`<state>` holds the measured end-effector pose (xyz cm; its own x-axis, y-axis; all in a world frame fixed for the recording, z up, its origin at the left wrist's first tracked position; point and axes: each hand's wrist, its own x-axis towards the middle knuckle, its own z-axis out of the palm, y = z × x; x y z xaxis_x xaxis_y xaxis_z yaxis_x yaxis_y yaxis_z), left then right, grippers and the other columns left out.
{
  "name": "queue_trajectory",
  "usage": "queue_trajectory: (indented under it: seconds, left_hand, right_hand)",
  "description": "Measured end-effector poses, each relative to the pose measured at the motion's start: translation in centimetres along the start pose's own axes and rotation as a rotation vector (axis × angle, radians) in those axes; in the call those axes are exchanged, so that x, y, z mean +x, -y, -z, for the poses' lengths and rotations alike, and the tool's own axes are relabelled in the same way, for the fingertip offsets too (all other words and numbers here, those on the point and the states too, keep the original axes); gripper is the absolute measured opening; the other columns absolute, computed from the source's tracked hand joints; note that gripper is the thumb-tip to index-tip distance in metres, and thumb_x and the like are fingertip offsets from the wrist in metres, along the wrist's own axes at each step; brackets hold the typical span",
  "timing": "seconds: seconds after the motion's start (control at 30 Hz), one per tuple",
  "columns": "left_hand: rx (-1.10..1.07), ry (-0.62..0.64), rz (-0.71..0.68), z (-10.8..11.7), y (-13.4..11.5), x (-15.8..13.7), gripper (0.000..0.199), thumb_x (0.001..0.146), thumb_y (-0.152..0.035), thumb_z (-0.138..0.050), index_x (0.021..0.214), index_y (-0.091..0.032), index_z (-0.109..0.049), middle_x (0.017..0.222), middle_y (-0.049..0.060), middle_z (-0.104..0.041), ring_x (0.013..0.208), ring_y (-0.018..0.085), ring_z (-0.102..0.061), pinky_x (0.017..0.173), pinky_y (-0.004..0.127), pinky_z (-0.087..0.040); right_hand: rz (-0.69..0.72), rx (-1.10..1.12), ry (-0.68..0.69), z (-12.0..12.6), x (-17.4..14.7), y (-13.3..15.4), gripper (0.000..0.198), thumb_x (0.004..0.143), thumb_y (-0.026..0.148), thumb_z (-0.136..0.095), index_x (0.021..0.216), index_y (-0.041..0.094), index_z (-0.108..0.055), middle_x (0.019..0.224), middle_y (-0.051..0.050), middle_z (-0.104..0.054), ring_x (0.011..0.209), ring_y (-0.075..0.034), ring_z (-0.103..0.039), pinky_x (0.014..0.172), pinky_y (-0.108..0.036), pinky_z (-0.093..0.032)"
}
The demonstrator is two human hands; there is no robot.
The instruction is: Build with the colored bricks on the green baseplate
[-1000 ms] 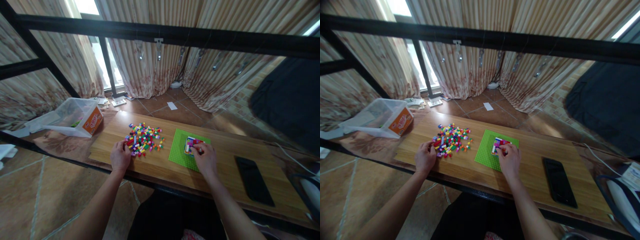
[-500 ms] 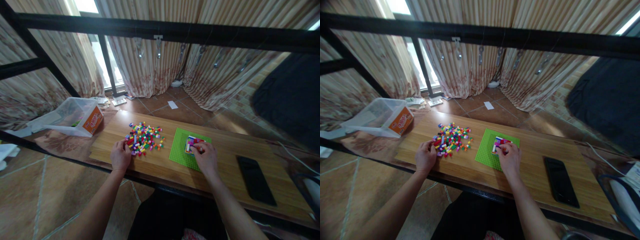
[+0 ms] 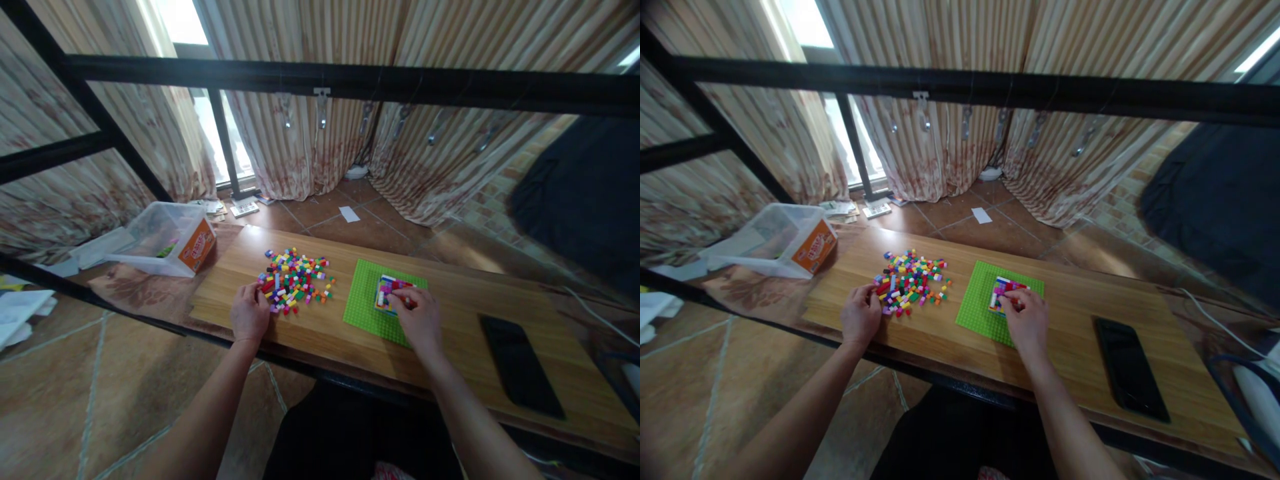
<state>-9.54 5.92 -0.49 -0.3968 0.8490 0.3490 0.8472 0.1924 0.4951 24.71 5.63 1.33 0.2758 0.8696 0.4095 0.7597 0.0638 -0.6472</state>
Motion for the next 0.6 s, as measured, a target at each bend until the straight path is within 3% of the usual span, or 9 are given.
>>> queue_trajectory:
  seconds: [0.2, 0.27, 0.43, 0.6]
  left_hand:
    - [-0.001, 0.002, 0.002, 0.0, 0.0, -0.1, 0.025, 0.086, -0.022, -0.046, 0.101, -0.019, -0.066, 0.1, 0.008, -0.066, 0.091, 0.022, -0.061, 0.08, 0.032, -0.047]
    - [-0.006, 0.005, 0.008, 0.0, 0.0, -0.1, 0.024, 0.086, -0.021, -0.046, 0.1, -0.019, -0.067, 0.1, 0.009, -0.066, 0.092, 0.022, -0.061, 0.081, 0.032, -0.047]
    - [-0.019, 0.011, 0.012, 0.0, 0.0, -0.1, 0.024, 0.087, -0.021, -0.046, 0.1, -0.019, -0.066, 0.1, 0.009, -0.065, 0.092, 0.021, -0.061, 0.081, 0.032, -0.048]
    - [-0.018, 0.003, 0.013, -0.1, 0.0, -0.2, 0.023, 0.087, -0.021, -0.046, 0.098, -0.019, -0.066, 0.098, 0.008, -0.065, 0.09, 0.021, -0.061, 0.08, 0.031, -0.048]
  right_hand:
    - [-0.019, 0.116, -0.141, 1.0, -1.8, 1.9, 0.031, 0.085, 0.047, -0.053, 0.084, 0.02, -0.068, 0.09, -0.007, -0.068, 0.087, -0.023, -0.061, 0.082, -0.039, -0.045]
    - [0.024, 0.154, -0.059, 0.5, -2.9, 3.4, 0.027, 0.087, 0.043, -0.053, 0.086, 0.021, -0.067, 0.09, -0.006, -0.068, 0.083, -0.021, -0.061, 0.078, -0.036, -0.047]
    - [0.158, 0.19, 0.322, -2.9, -5.2, 7.1, 0.022, 0.089, 0.032, -0.05, 0.094, 0.02, -0.067, 0.093, -0.007, -0.067, 0.088, -0.02, -0.06, 0.08, -0.034, -0.047]
    - [0.184, 0.064, 0.391, -6.7, -4.7, 8.7, 0.02, 0.088, 0.024, -0.049, 0.097, 0.019, -0.067, 0.096, -0.008, -0.066, 0.093, -0.021, -0.058, 0.085, -0.035, -0.043]
